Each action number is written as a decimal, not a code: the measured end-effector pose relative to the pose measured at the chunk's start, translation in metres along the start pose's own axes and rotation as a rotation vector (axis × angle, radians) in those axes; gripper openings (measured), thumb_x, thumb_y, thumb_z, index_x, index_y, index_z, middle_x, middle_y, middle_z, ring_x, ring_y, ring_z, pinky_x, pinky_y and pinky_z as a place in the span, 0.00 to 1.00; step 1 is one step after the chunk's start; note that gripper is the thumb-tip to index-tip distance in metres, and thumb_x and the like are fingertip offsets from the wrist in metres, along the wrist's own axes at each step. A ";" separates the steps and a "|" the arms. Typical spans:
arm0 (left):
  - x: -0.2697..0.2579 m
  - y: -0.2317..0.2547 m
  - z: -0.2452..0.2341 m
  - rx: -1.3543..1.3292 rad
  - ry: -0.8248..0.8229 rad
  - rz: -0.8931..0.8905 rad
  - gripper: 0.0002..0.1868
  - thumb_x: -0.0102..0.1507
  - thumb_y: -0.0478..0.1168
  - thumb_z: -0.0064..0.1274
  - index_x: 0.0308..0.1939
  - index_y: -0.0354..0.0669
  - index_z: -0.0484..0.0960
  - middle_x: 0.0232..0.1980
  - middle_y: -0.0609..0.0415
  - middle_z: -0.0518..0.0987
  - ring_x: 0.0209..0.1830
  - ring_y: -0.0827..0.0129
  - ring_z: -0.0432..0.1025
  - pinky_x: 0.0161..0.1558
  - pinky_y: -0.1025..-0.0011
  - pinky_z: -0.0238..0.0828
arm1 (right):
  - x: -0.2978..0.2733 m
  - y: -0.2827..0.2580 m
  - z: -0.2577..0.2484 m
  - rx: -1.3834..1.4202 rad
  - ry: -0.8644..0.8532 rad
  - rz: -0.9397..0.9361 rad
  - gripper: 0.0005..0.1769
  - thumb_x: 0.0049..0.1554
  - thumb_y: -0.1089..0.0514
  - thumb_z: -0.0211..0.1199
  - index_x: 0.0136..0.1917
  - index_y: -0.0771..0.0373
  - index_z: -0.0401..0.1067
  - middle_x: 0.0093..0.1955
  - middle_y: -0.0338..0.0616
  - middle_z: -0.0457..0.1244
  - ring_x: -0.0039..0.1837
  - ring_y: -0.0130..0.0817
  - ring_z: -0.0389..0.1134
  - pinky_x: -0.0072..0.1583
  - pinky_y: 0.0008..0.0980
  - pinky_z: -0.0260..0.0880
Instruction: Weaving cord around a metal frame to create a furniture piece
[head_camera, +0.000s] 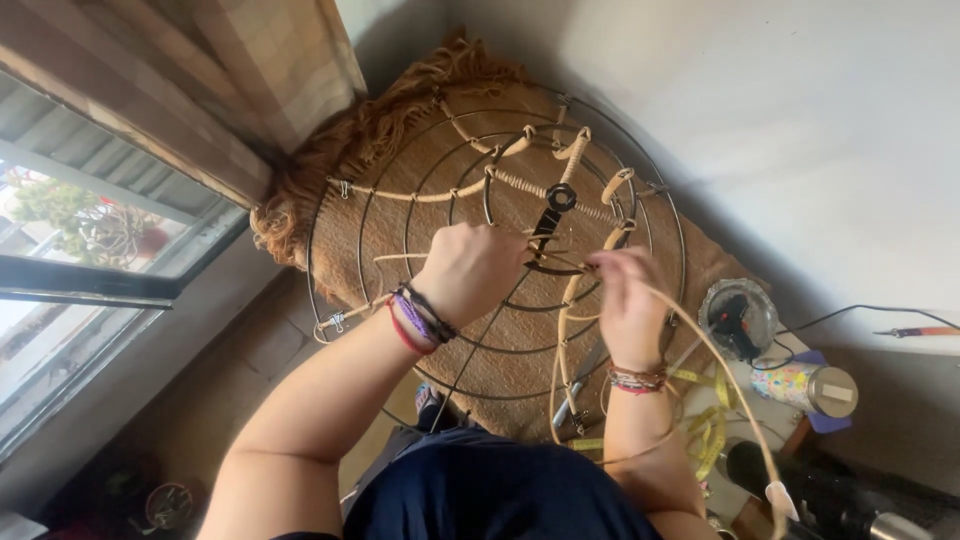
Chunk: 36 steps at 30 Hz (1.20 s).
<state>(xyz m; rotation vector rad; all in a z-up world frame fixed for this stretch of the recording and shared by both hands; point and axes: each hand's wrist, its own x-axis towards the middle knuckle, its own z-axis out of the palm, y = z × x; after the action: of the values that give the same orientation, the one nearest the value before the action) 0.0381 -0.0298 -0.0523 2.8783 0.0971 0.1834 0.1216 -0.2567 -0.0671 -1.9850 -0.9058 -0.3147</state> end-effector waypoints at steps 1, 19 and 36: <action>-0.002 0.001 -0.008 0.048 -0.009 -0.030 0.13 0.63 0.53 0.48 0.24 0.61 0.77 0.18 0.63 0.76 0.20 0.59 0.78 0.25 0.63 0.77 | -0.005 0.009 -0.008 -0.053 0.117 0.089 0.13 0.70 0.62 0.53 0.49 0.62 0.77 0.38 0.43 0.65 0.42 0.41 0.67 0.48 0.37 0.68; -0.009 -0.001 -0.052 0.152 -0.035 0.022 0.07 0.60 0.46 0.47 0.28 0.59 0.79 0.19 0.58 0.76 0.21 0.54 0.78 0.24 0.59 0.75 | 0.004 -0.013 -0.012 0.172 0.348 0.281 0.13 0.70 0.58 0.49 0.52 0.63 0.74 0.41 0.41 0.63 0.41 0.27 0.61 0.42 0.23 0.62; -0.056 0.042 -0.029 -0.362 0.342 0.392 0.04 0.65 0.41 0.51 0.36 0.47 0.76 0.34 0.56 0.70 0.34 0.60 0.73 0.32 0.65 0.71 | -0.095 0.034 0.008 0.056 0.014 0.378 0.10 0.63 0.58 0.66 0.55 0.61 0.69 0.40 0.48 0.68 0.37 0.37 0.71 0.34 0.30 0.69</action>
<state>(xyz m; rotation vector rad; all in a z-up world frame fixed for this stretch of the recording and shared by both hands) -0.0188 -0.0679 -0.0200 2.4486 -0.3992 0.6881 0.0787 -0.3061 -0.1438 -2.0488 -0.5081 -0.0862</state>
